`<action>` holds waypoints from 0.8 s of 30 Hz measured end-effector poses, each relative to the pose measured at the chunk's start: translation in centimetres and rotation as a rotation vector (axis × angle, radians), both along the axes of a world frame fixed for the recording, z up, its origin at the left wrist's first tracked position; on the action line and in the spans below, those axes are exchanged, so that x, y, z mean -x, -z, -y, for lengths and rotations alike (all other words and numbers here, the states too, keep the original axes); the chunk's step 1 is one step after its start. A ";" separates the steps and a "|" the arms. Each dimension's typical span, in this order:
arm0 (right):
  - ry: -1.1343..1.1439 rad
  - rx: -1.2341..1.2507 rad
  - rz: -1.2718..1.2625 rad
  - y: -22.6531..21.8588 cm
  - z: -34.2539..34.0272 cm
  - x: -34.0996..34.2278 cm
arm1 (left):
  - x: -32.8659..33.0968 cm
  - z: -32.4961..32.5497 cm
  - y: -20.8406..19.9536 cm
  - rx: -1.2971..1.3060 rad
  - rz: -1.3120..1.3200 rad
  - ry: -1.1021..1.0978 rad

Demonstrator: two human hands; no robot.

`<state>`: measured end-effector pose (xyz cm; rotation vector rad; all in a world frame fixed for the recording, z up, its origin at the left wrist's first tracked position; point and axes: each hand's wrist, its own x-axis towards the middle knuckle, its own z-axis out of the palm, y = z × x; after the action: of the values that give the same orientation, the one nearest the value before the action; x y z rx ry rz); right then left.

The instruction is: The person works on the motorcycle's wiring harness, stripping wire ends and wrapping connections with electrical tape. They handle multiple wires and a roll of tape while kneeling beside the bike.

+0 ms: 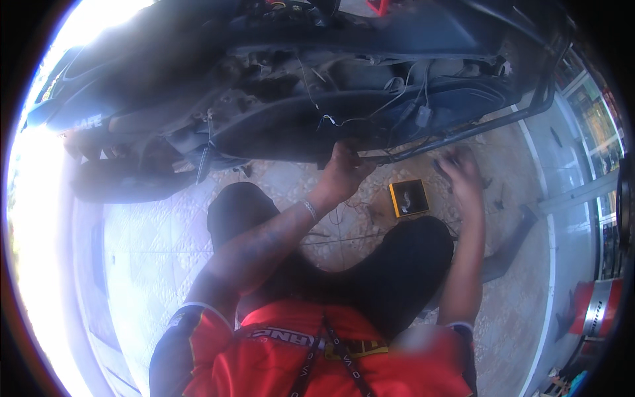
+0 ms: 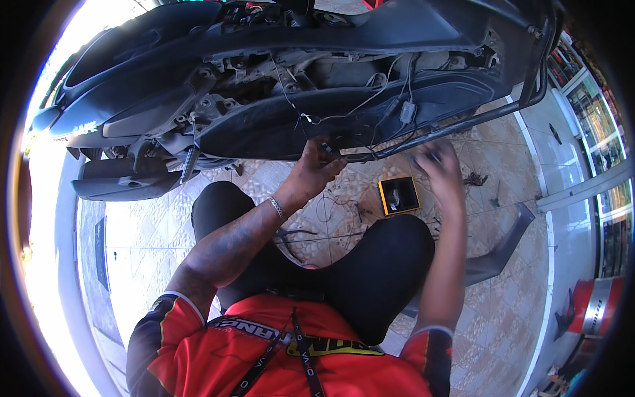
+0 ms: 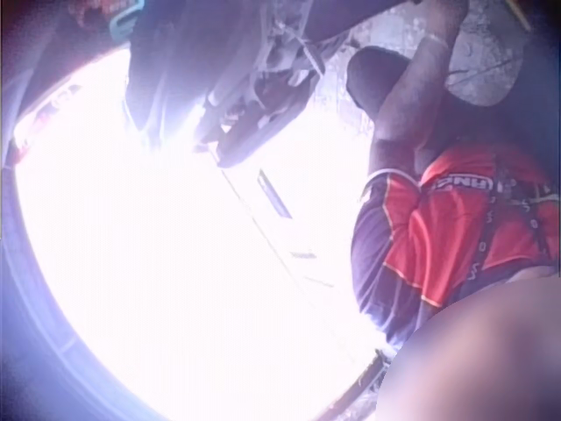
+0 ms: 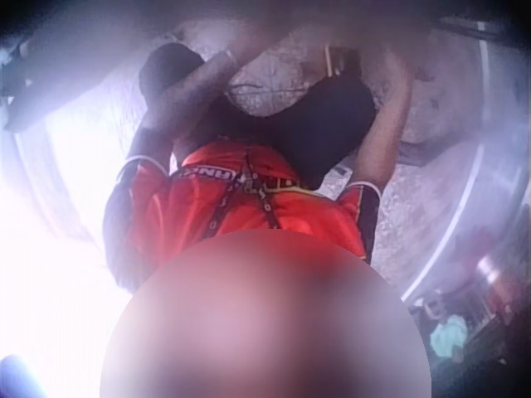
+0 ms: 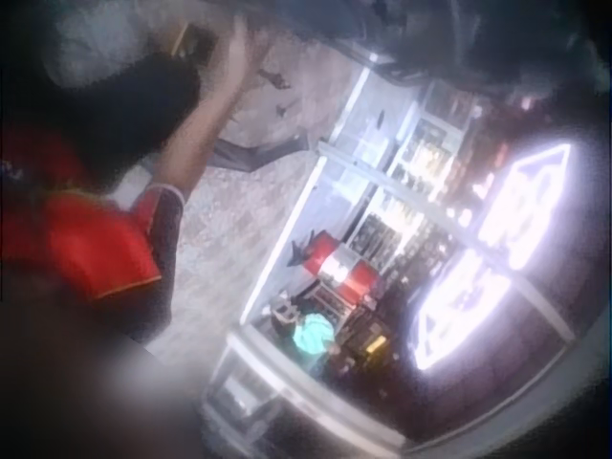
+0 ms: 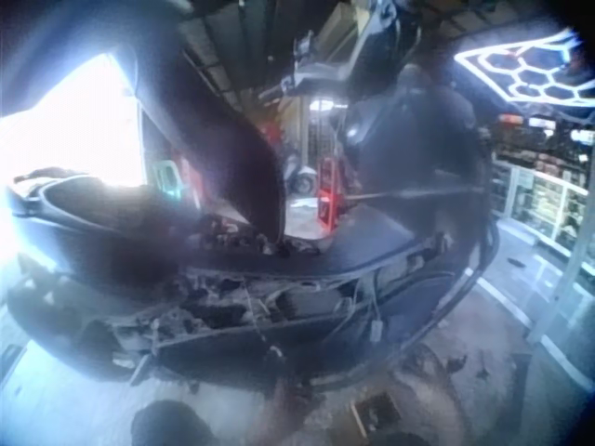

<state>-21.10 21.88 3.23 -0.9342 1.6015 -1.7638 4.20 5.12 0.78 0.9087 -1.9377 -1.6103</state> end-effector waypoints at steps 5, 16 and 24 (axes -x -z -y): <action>-0.236 -0.201 -0.477 -5.4 12.4 -6.4 | 0.0 1.3 0.5 -0.057 -0.073 -0.045; -0.261 -0.271 -0.496 -1.4 19.9 -10.4 | -0.8 3.6 -0.9 -0.098 -0.163 -0.173; -0.183 -0.222 -0.477 0.3 19.1 -9.6 | 0.8 4.5 -0.2 -0.046 -0.046 -0.192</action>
<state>-11.45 2.81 2.92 -1.4129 1.8812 -1.2657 3.42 0.63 1.02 1.0326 -1.7320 -1.5558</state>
